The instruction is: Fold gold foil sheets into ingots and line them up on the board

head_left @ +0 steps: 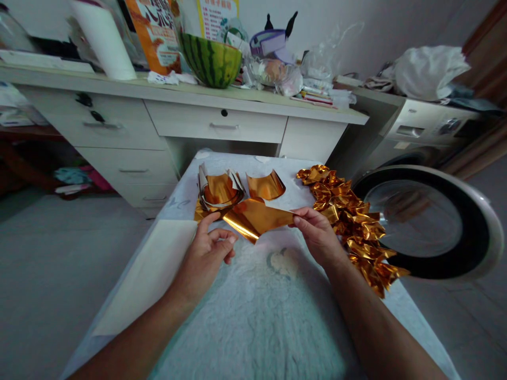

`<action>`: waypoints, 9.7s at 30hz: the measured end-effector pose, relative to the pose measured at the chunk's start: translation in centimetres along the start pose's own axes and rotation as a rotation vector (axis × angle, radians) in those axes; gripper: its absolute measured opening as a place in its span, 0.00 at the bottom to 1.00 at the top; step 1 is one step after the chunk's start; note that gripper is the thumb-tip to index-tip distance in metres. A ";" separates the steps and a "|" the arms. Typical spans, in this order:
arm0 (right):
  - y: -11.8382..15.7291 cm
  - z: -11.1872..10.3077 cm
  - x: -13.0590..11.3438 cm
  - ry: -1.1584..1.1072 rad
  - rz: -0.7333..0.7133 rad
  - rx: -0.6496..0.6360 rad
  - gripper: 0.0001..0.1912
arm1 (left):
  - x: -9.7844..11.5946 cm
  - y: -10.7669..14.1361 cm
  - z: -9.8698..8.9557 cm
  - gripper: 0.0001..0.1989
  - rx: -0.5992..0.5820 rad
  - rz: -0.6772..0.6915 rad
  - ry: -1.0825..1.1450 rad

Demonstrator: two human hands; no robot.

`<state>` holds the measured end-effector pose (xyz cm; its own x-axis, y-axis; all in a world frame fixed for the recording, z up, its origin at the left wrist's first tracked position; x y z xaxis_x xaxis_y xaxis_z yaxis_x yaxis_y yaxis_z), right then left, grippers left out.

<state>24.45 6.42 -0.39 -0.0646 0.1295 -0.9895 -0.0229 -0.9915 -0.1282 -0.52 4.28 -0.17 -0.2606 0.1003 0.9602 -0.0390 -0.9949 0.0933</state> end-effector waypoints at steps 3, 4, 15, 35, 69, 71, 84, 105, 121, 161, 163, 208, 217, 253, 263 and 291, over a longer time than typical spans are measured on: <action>0.1 0.2 -0.2 -0.014 0.004 -0.028 0.08 | 0.1 0.1 0.1 0.32 -0.001 -0.013 0.015; 0.1 0.2 -0.3 -0.020 0.002 -0.037 0.08 | 0.1 0.0 0.1 0.31 -0.006 -0.014 0.015; 0.2 0.1 -0.5 -0.071 0.003 -0.131 0.06 | -0.1 -0.5 -0.8 0.14 0.020 -0.036 -0.005; 1.6 0.4 -3.0 0.429 -0.053 -0.796 0.10 | -0.7 -0.7 -0.7 0.22 -0.002 -0.118 -0.156; 1.3 3.2 -0.4 0.471 -0.088 -0.269 0.10 | -0.4 0.2 0.5 0.17 -0.182 0.007 -0.290; 1.3 3.5 -0.1 0.420 -0.036 -0.262 0.10 | -0.5 0.3 0.6 0.17 -0.191 -0.008 -0.255; 1.5 3.5 0.4 0.361 0.010 -0.095 0.09 | -0.8 0.7 0.5 0.23 -0.205 -0.040 -0.125; 2.0 3.9 0.3 0.022 0.293 -0.185 0.16 | -0.8 0.3 0.3 0.13 -0.155 -0.096 -0.212; 2.1 3.8 0.2 0.053 0.282 -0.159 0.19 | -0.5 0.1 -0.2 0.11 -0.104 0.024 -0.280; 1.8 3.4 0.5 0.029 0.248 -0.109 0.17 | -0.2 0.1 -0.4 0.11 -0.097 0.043 -0.353; 1.7 3.3 0.5 0.046 0.243 -0.109 0.17 | -0.2 0.1 -0.4 0.11 -0.097 0.047 -0.354; 1.9 3.7 0.0 0.480 0.104 -0.126 0.12 | 0.0 0.0 0.1 0.07 -0.087 0.117 -0.510; 1.9 3.8 0.5 0.811 0.025 -0.141 0.06 | -0.4 0.2 0.3 0.07 -0.167 0.177 -0.963; 1.3 4.9 0.2 1.241 -0.002 -0.196 0.05 | 0.3 0.6 1.6 0.11 -0.566 0.399 -1.343; 1.0 4.2 0.3 1.182 0.030 -0.176 0.04 | -0.4 2.0 2.5 0.06 -0.532 0.531 -1.544; 3.6 8.0 -0.3 1.261 -0.195 -0.401 0.05 | -1.1 2.7 0.7 0.15 -0.572 0.436 -1.391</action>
<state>16.43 2.96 -0.07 0.8701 0.3827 -0.3104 0.3808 -0.9220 -0.0694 0.32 1.46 -0.81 0.6996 -0.5950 0.3956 -0.6325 -0.7733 -0.0444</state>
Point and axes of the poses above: each hand's wrist, its own y-axis away from the middle knuckle, its own z-axis out of the palm, x = y × z, the point moved 3 cm from there along -y, towards the middle knuckle, and after that the axes turned 8 degrees about y, right-handed, at the moved point
